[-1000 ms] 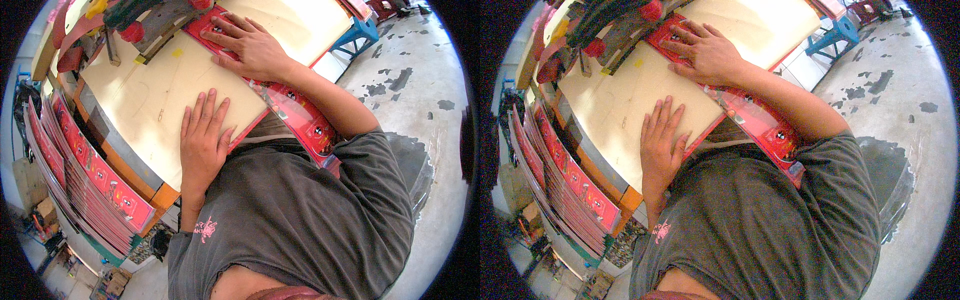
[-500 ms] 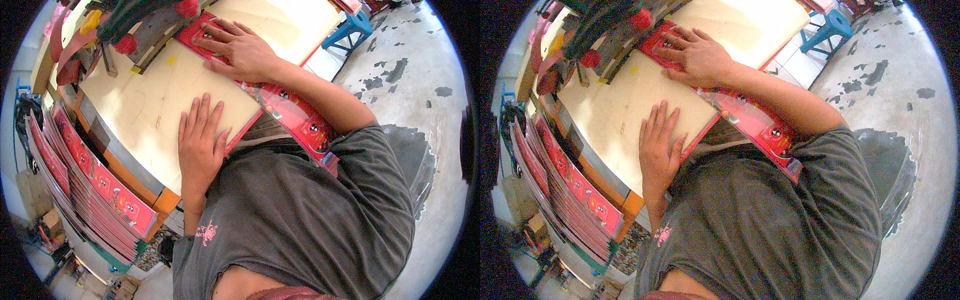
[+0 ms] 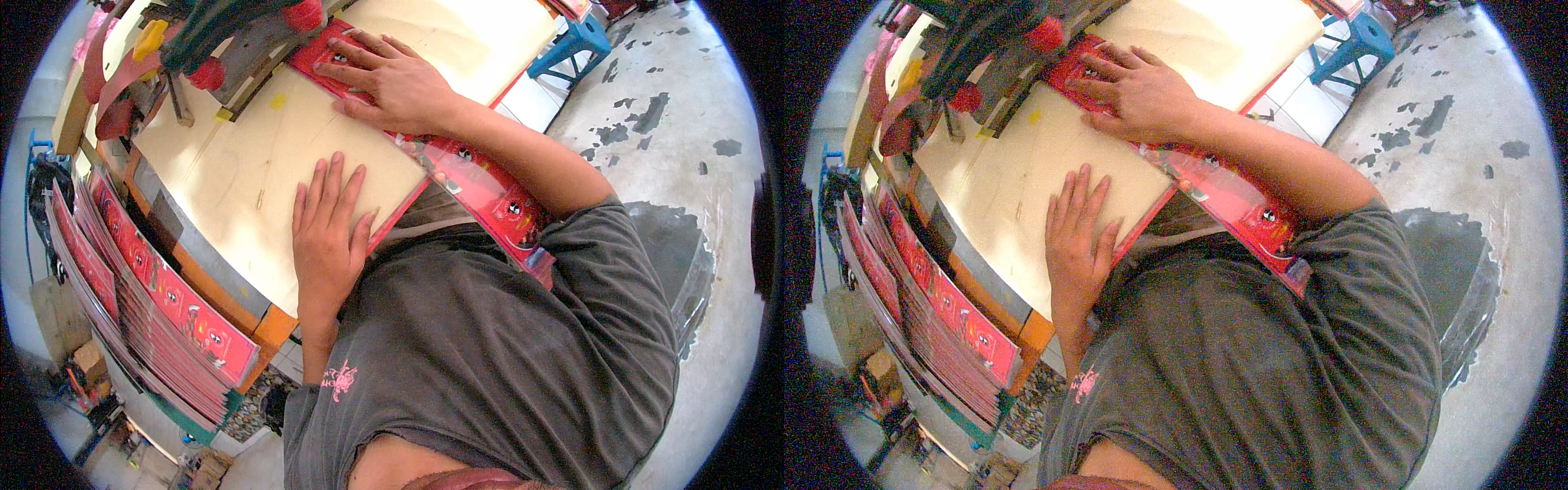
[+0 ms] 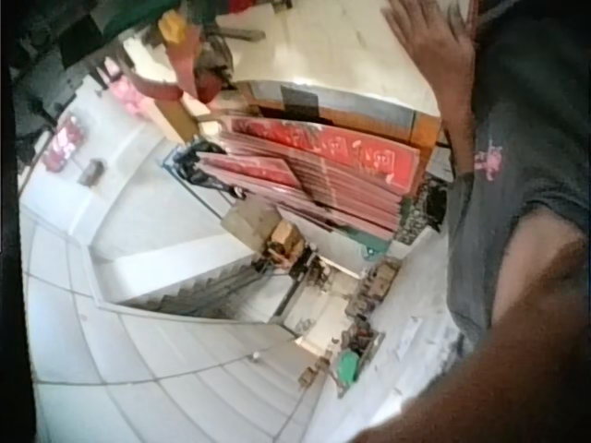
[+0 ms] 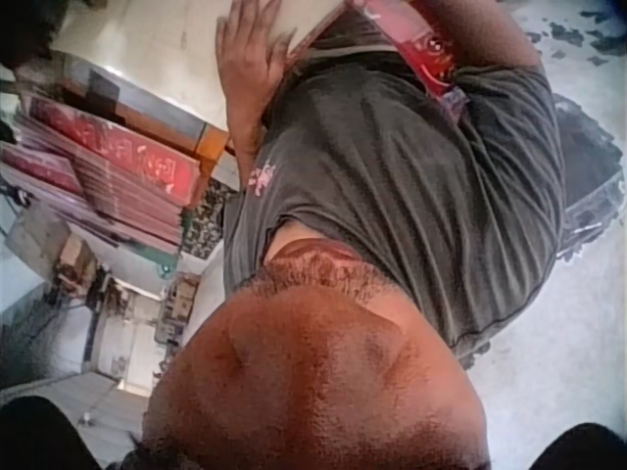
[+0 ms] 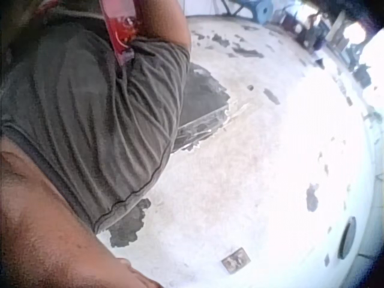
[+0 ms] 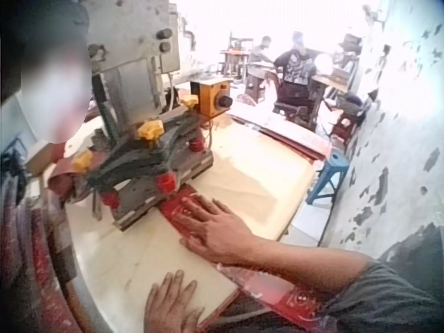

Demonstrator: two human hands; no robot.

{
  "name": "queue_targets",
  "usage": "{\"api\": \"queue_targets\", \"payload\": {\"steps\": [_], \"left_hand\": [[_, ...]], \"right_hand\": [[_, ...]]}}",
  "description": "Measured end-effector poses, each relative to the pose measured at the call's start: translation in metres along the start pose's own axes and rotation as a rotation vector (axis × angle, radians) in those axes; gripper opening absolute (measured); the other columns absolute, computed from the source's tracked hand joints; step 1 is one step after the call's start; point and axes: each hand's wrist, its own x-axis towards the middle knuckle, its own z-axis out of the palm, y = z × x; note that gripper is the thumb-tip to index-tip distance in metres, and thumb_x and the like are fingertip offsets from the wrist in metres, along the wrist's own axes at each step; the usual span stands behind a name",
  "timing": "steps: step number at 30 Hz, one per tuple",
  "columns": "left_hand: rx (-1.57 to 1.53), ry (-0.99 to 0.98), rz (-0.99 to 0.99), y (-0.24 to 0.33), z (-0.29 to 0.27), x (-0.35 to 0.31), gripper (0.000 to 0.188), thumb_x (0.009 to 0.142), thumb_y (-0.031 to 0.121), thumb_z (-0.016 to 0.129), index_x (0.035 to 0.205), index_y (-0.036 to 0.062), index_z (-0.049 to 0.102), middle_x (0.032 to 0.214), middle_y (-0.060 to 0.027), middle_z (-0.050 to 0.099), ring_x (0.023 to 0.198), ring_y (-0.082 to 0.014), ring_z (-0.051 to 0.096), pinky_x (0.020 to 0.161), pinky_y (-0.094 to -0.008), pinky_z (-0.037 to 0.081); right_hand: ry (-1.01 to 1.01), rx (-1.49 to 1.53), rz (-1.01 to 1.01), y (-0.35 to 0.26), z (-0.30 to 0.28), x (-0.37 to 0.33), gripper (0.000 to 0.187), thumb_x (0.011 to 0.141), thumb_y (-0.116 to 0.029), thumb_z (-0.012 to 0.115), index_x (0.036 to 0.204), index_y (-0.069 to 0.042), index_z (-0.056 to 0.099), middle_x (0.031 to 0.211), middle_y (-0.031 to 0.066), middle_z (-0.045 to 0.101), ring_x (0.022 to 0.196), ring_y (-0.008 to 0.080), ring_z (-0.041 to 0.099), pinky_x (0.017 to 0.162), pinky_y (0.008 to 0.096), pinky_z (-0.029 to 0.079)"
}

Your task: The person takes printed plastic or paper strips from a pile, turns them over to check both sides, aligns them on a work surface, and then places them onto a conveyor belt or into a processing machine.

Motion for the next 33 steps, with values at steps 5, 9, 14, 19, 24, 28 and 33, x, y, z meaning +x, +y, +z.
{"api": "queue_targets", "payload": {"steps": [5, 9, 14, 19, 24, 28, 33], "left_hand": [[0.005, -0.007, -0.001, -0.001, 0.001, 0.000, 0.057, 0.106, 0.032, 0.056, 0.160, 0.0153, 0.050, 0.172, -0.0141, 0.038, 0.160, -0.0379, 0.032, 0.129, -0.0587, 0.023], [-0.001, -0.003, 0.000, -0.001, 0.002, 0.000, 0.056, 0.107, 0.033, 0.056, 0.160, 0.0156, 0.050, 0.173, -0.0135, 0.038, 0.160, -0.0375, 0.032, 0.129, -0.0587, 0.023], [-0.014, 0.005, 0.001, -0.001, 0.001, 0.000, 0.056, 0.107, 0.033, 0.055, 0.160, 0.0155, 0.050, 0.173, -0.0137, 0.038, 0.160, -0.0375, 0.032, 0.129, -0.0590, 0.023], [-0.007, -0.009, 0.002, -0.001, 0.002, 0.001, 0.056, 0.107, 0.033, 0.055, 0.160, 0.0140, 0.051, 0.172, -0.0155, 0.038, 0.159, -0.0391, 0.033, 0.128, -0.0599, 0.024], [-0.012, -0.007, 0.000, -0.001, 0.002, 0.000, 0.056, 0.107, 0.033, 0.056, 0.159, 0.0136, 0.051, 0.172, -0.0158, 0.038, 0.159, -0.0395, 0.033, 0.128, -0.0600, 0.024], [-0.003, -0.015, 0.006, 0.000, 0.000, 0.000, 0.057, 0.106, 0.032, 0.056, 0.160, 0.0132, 0.050, 0.173, -0.0158, 0.037, 0.160, -0.0395, 0.032, 0.128, -0.0602, 0.024], [-0.005, -0.025, -0.005, -0.001, -0.001, 0.001, 0.057, 0.106, 0.032, 0.056, 0.160, 0.0131, 0.050, 0.173, -0.0157, 0.036, 0.160, -0.0395, 0.032, 0.129, -0.0603, 0.023]], "right_hand": [[0.003, 0.005, 0.013, -0.001, 0.000, 0.000, 0.059, 0.108, -0.052, 0.051, 0.161, -0.027, 0.049, 0.171, 0.0120, 0.039, 0.159, 0.0386, 0.032, 0.131, 0.0533, 0.025], [0.003, -0.003, 0.001, 0.000, 0.001, 0.001, 0.059, 0.108, -0.053, 0.051, 0.160, -0.027, 0.050, 0.171, 0.0126, 0.039, 0.159, 0.0390, 0.031, 0.131, 0.0538, 0.025], [0.071, 0.039, -0.024, -0.004, -0.005, 0.003, 0.056, 0.107, -0.049, 0.056, 0.154, -0.017, 0.059, 0.164, 0.0155, 0.050, 0.155, 0.0377, 0.040, 0.129, 0.0512, 0.030], [0.105, 0.225, -0.082, -0.006, -0.006, 0.000, 0.047, 0.105, -0.035, 0.065, 0.137, -0.002, 0.069, 0.147, 0.0173, 0.065, 0.140, 0.0327, 0.058, 0.121, 0.0432, 0.043], [0.087, 0.211, -0.084, -0.008, -0.007, 0.001, 0.045, 0.106, -0.034, 0.063, 0.138, -0.003, 0.069, 0.148, 0.0173, 0.064, 0.140, 0.0327, 0.058, 0.121, 0.0440, 0.043], [0.093, 0.220, -0.083, -0.008, -0.007, 0.000, 0.043, 0.107, -0.032, 0.062, 0.138, -0.002, 0.069, 0.148, 0.0171, 0.064, 0.140, 0.0324, 0.058, 0.120, 0.0440, 0.043], [0.091, 0.216, -0.079, -0.007, -0.004, 0.002, 0.042, 0.107, -0.030, 0.062, 0.138, -0.002, 0.069, 0.148, 0.0169, 0.064, 0.140, 0.0323, 0.058, 0.120, 0.0440, 0.044]]}}
